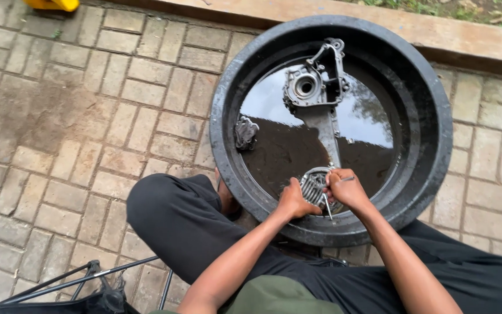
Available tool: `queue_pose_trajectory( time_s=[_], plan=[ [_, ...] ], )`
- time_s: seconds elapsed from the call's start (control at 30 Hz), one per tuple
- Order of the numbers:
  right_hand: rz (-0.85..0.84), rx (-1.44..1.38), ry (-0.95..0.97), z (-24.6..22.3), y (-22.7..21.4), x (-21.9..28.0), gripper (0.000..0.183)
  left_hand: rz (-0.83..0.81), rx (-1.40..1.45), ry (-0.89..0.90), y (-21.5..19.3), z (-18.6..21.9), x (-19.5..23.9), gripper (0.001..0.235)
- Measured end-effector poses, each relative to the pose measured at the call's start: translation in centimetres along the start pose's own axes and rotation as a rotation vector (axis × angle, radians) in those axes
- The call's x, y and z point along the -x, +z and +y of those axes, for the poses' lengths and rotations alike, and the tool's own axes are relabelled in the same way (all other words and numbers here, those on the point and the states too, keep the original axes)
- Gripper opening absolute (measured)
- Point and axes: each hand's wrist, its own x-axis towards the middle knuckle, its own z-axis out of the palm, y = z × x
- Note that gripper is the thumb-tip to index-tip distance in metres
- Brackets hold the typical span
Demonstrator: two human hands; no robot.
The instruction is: The person scrubs a metal engine cylinder with a wire brush in a basin of dark liquid, then uses a small metal scraper to remove residue from the cylinder's surface. The person rotates the cylinder to access different areas and continues scraping until the end of the clip.
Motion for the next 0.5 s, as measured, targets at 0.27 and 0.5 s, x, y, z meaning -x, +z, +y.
queue_pose_trajectory(
  time_s=[0.27, 0.5],
  plan=[
    [0.166, 0.256, -0.223, 1.6, -1.6, -0.5, 0.025, -0.013, -0.046, -0.025, 0.6, -0.7, -0.6, 0.095],
    [0.302, 0.434, -0.096, 1.5, -4.2, -1.1, 0.020, 0.028, -0.058, -0.030, 0.6, -1.2, -0.8, 0.092]
  ],
)
